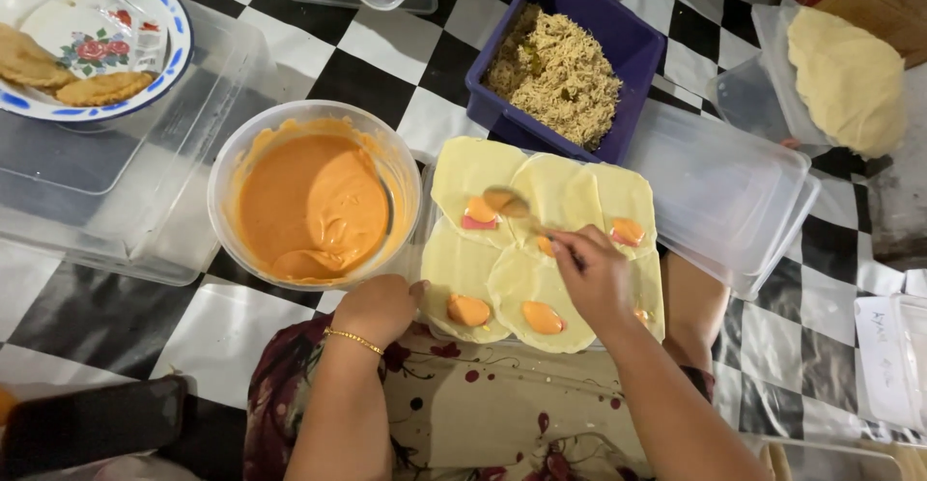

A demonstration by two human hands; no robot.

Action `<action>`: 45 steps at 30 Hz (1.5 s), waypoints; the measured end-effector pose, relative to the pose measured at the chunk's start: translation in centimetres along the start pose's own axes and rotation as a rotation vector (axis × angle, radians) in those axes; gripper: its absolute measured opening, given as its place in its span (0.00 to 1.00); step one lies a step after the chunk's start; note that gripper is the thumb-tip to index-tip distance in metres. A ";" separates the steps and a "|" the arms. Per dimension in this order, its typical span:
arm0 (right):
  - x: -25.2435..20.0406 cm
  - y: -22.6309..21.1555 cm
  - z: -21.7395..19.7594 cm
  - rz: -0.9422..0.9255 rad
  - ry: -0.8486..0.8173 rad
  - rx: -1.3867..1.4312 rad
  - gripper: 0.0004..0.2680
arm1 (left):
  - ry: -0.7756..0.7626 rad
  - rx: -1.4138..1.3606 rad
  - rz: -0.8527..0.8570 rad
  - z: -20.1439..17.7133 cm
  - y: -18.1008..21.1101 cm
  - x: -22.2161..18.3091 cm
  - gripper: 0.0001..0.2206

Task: Rolling and folding dough wrappers with fillings like egg and sausage to make risoles.

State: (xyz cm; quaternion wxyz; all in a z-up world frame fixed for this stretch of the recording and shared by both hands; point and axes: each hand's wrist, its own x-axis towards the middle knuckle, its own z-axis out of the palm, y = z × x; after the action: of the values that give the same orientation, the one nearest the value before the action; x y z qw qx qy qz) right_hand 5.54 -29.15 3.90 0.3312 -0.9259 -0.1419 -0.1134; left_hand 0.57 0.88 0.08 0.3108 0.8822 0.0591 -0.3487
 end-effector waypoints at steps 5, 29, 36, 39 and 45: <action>-0.1 1.2 1.5 -0.148 0.089 -0.191 0.05 | 0.007 -0.042 0.012 -0.7 0.4 -1.1 0.27; -1.5 2.5 -5.1 0.082 0.175 0.008 0.04 | -0.004 -0.003 0.013 -0.5 0.0 -0.2 0.27; -5.3 7.4 -6.1 0.329 0.333 0.197 0.06 | -0.048 -0.044 -0.004 -0.2 -0.8 0.7 0.29; -5.1 8.1 -8.0 0.384 0.437 0.189 0.07 | -0.051 -0.023 -0.024 0.9 -2.1 2.3 0.31; -5.6 12.3 -8.6 0.111 0.350 -0.339 0.04 | 0.036 -0.021 -0.075 1.5 -2.7 3.4 0.27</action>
State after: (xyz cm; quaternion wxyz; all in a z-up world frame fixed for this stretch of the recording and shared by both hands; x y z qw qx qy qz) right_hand 3.44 -44.86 1.58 0.1965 -0.9408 -0.0103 -0.2760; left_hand 1.37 1.75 -4.33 0.3055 0.8822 0.1014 -0.3435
